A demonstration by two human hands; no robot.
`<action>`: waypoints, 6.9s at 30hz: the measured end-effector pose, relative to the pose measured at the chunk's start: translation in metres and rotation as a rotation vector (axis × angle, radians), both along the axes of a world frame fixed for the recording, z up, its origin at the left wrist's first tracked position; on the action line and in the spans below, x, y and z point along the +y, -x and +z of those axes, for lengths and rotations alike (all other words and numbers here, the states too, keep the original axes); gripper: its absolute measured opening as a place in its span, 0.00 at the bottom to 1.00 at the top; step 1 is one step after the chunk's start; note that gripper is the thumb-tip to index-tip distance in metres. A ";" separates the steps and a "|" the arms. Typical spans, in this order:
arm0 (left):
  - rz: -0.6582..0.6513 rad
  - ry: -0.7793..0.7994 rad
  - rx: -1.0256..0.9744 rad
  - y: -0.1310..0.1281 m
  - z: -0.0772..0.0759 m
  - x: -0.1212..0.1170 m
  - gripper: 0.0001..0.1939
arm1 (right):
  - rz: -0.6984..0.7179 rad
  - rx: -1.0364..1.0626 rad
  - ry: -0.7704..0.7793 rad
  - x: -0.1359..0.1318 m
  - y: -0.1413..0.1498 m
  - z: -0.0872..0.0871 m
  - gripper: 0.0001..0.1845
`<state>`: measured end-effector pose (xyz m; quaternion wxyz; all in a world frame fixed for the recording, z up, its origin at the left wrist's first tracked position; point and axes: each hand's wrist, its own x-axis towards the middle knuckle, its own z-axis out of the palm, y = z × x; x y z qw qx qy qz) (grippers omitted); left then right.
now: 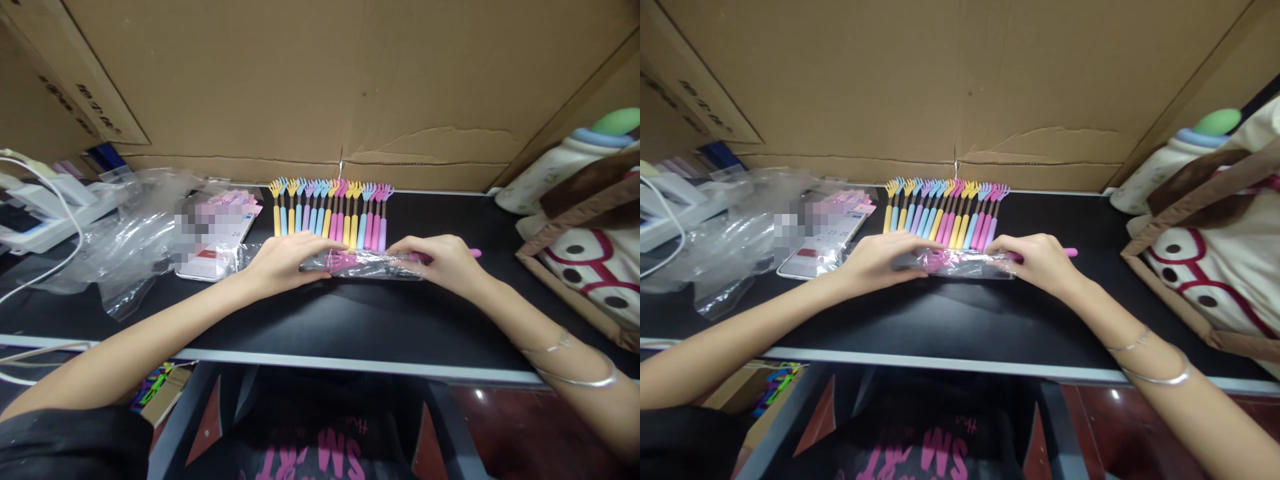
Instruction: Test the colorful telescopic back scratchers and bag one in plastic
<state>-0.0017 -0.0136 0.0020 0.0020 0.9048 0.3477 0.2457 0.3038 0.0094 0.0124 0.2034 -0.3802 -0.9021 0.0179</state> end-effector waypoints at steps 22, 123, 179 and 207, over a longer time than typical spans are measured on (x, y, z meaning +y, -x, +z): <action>-0.047 -0.253 0.147 -0.008 0.001 -0.005 0.22 | -0.045 0.030 0.138 -0.001 0.010 -0.004 0.13; 0.154 -0.281 0.198 0.003 0.003 0.001 0.17 | 0.007 0.282 0.591 0.015 -0.013 0.008 0.18; 0.228 0.134 0.082 0.002 0.006 0.003 0.23 | 0.169 0.834 1.097 0.006 0.004 -0.005 0.19; 0.299 0.215 0.006 0.018 0.016 0.019 0.20 | 0.028 1.087 0.863 0.020 -0.008 0.002 0.11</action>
